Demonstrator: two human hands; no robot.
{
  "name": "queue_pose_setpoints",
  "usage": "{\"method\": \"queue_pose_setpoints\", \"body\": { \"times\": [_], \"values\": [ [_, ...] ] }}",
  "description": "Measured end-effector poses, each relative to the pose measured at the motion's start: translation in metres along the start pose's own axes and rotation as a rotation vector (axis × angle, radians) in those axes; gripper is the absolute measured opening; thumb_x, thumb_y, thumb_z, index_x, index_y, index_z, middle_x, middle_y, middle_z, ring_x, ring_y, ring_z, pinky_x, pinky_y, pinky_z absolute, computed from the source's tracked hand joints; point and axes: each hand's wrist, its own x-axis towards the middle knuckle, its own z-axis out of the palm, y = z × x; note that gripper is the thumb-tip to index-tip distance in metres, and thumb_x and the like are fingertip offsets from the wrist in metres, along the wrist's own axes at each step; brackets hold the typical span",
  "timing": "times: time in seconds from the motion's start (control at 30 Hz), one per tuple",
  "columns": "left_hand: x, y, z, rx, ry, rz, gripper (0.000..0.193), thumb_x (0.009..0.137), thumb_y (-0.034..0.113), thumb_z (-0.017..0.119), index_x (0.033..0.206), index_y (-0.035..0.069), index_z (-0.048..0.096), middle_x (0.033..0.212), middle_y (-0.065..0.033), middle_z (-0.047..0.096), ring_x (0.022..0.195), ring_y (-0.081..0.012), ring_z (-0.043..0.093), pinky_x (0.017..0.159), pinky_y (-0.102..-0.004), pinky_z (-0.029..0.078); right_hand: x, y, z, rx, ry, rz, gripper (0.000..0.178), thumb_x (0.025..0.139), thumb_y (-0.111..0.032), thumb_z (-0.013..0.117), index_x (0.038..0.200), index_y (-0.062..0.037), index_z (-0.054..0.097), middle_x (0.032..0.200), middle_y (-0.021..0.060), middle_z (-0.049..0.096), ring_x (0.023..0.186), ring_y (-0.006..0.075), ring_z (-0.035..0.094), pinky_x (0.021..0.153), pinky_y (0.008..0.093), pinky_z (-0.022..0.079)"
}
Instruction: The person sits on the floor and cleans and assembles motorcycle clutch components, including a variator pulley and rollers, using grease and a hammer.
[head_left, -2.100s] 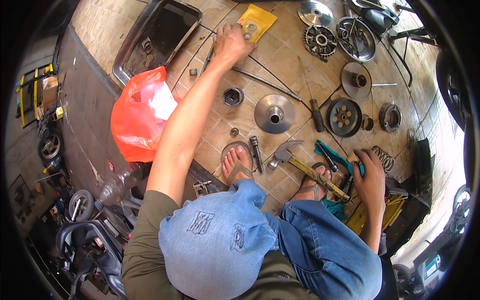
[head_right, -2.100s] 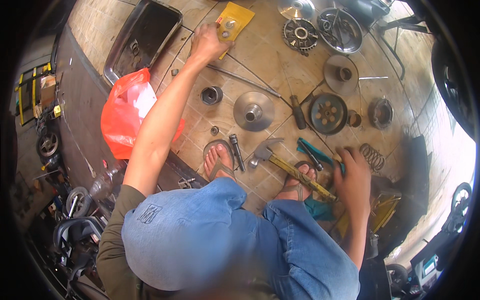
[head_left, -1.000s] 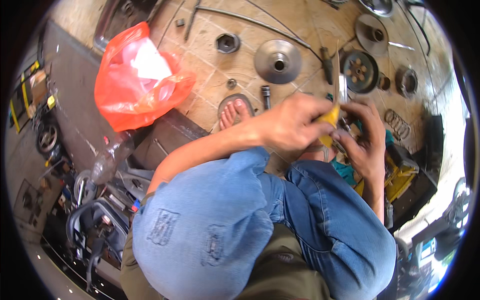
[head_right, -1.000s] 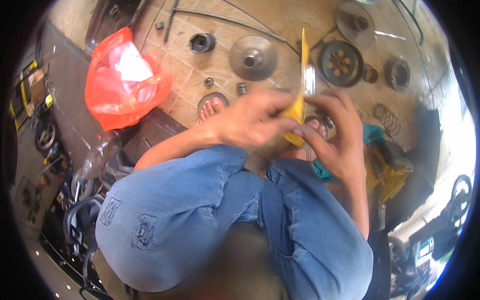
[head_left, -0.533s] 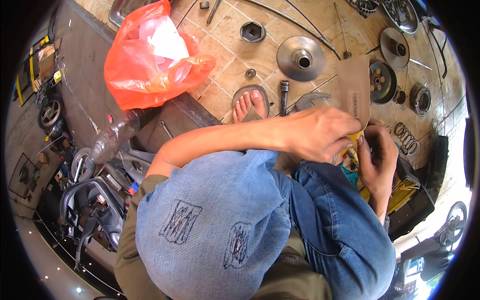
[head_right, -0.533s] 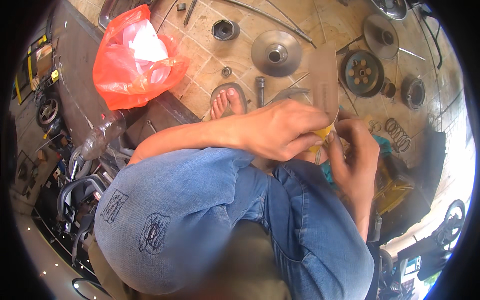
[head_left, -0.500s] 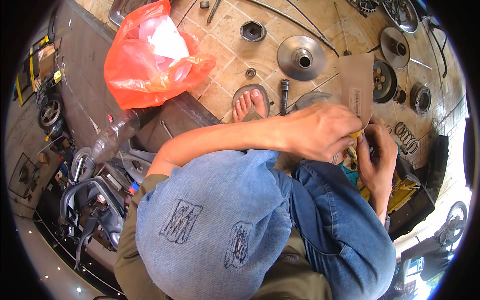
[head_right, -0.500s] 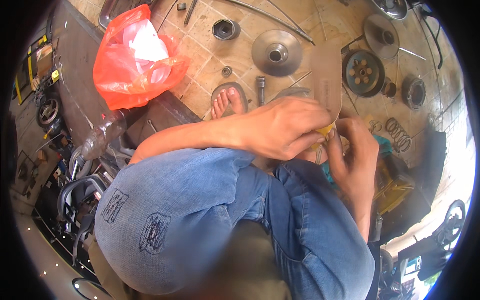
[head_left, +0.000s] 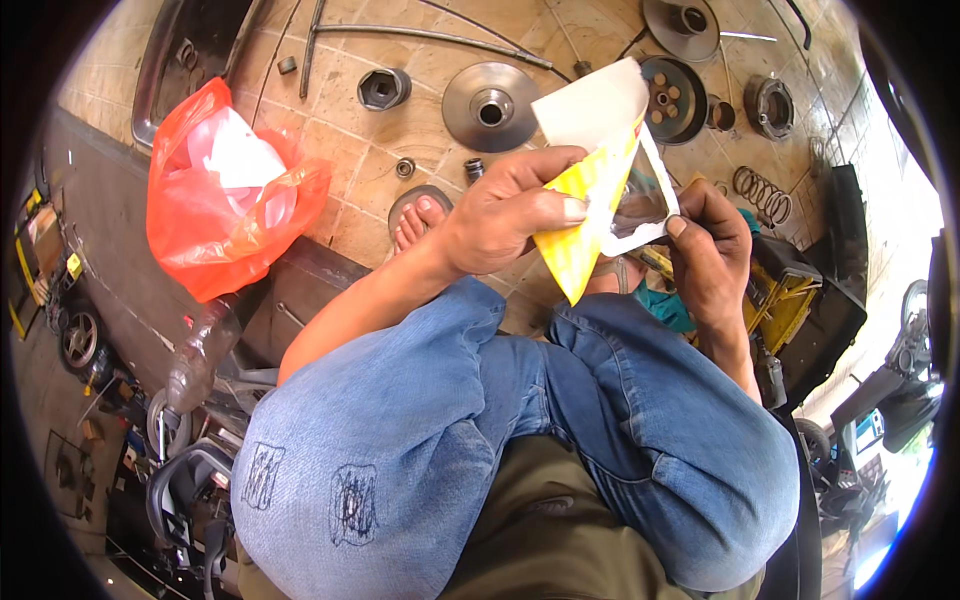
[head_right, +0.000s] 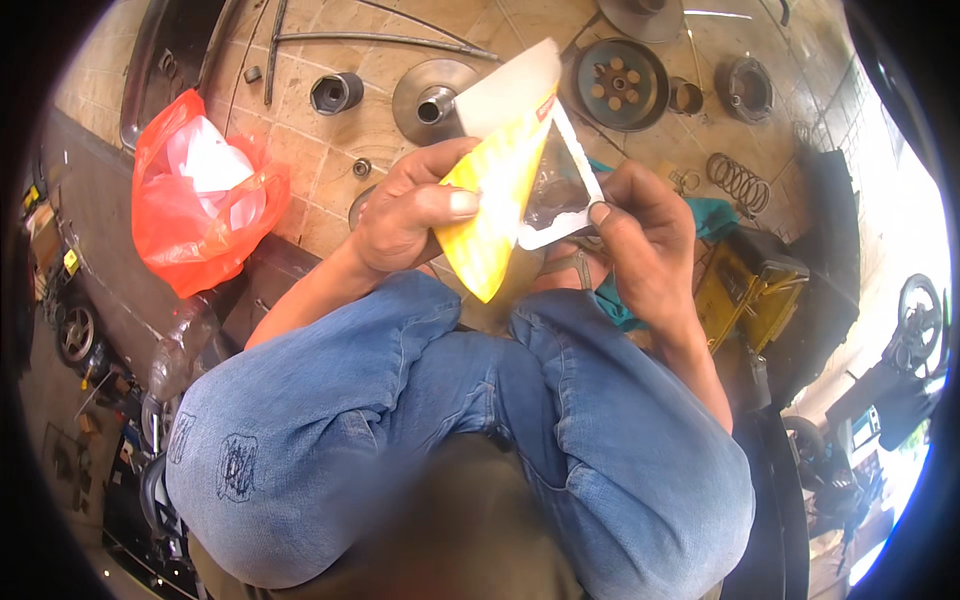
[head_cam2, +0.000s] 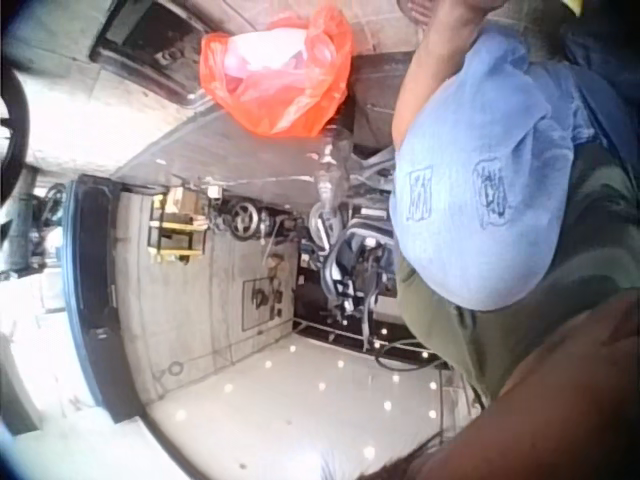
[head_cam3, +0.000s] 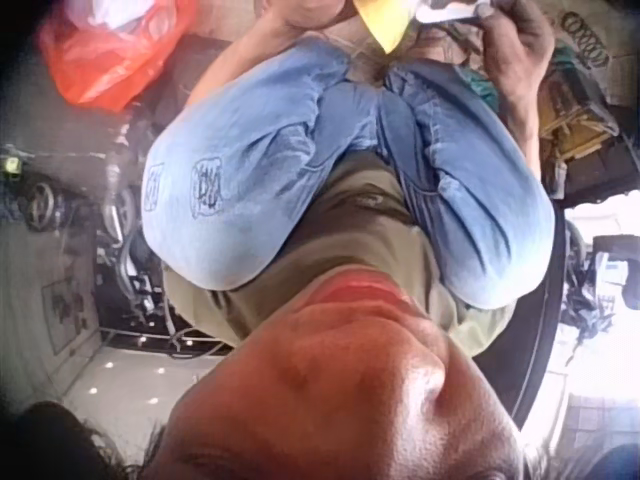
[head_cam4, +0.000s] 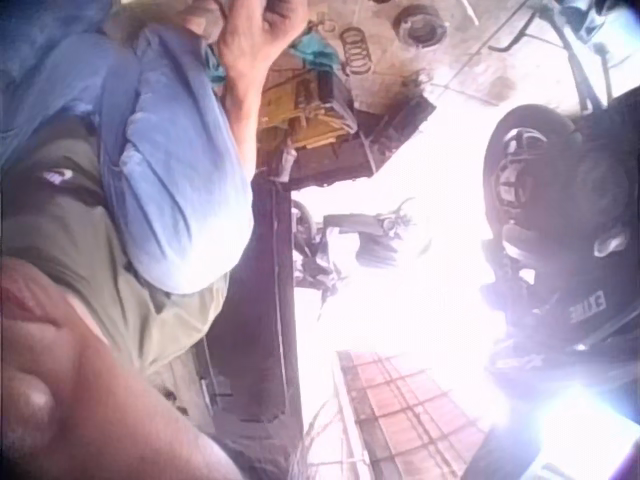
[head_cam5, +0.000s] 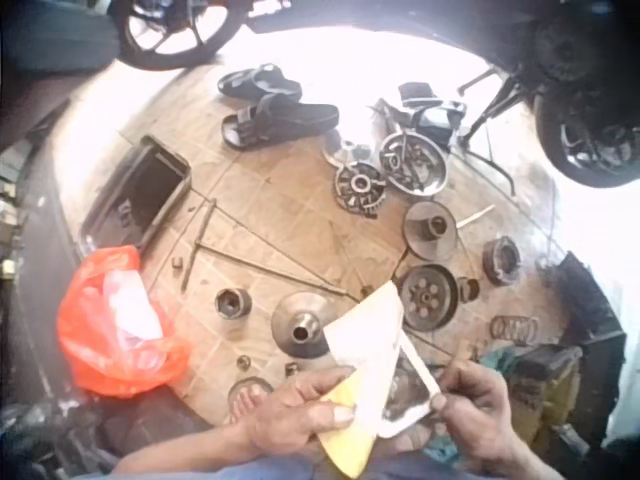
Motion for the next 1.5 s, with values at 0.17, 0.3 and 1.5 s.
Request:
{"method": "queue_pose_setpoints", "body": {
  "times": [0.17,0.3,1.5],
  "values": [
    [-0.007,-0.007,-0.011,-0.171,0.068,0.039,0.053,0.092,0.01,0.058,0.139,-0.011,0.051,0.119,-0.0157,0.07,0.105,-0.0206,0.071,0.096,-0.0332,0.056,0.018,0.023,-0.015,0.059,-0.015,0.077,0.01,0.09,-0.009,0.058,0.084,-0.0023,0.054,0.078,-0.0019,0.055,0.074,0.0054,0.048,0.066,0.0237,0.04],
    [-0.011,0.005,-0.014,-0.161,0.081,0.087,0.056,0.088,0.009,0.059,0.139,-0.012,0.052,0.122,-0.0164,0.069,0.108,-0.0212,0.07,0.098,-0.033,0.055,0.032,0.025,-0.025,0.016,0.009,0.037,0.008,0.089,-0.009,0.058,0.084,-0.0035,0.055,0.077,-0.0036,0.051,0.074,0.0044,0.045,0.066,0.0233,0.039],
    [0.056,0.107,-0.036,2.006,0.779,0.773,0.049,0.088,0.038,0.077,0.112,-0.004,0.069,0.098,-0.0177,0.07,0.088,-0.0306,0.068,0.087,-0.04,0.054,0.101,-0.01,0.028,0.409,0.049,-0.054,0.014,0.098,-0.011,0.071,0.106,-0.0007,0.066,0.093,0.0058,0.072,0.08,0.0108,0.065,0.071,0.024,0.051]
  ]
}}
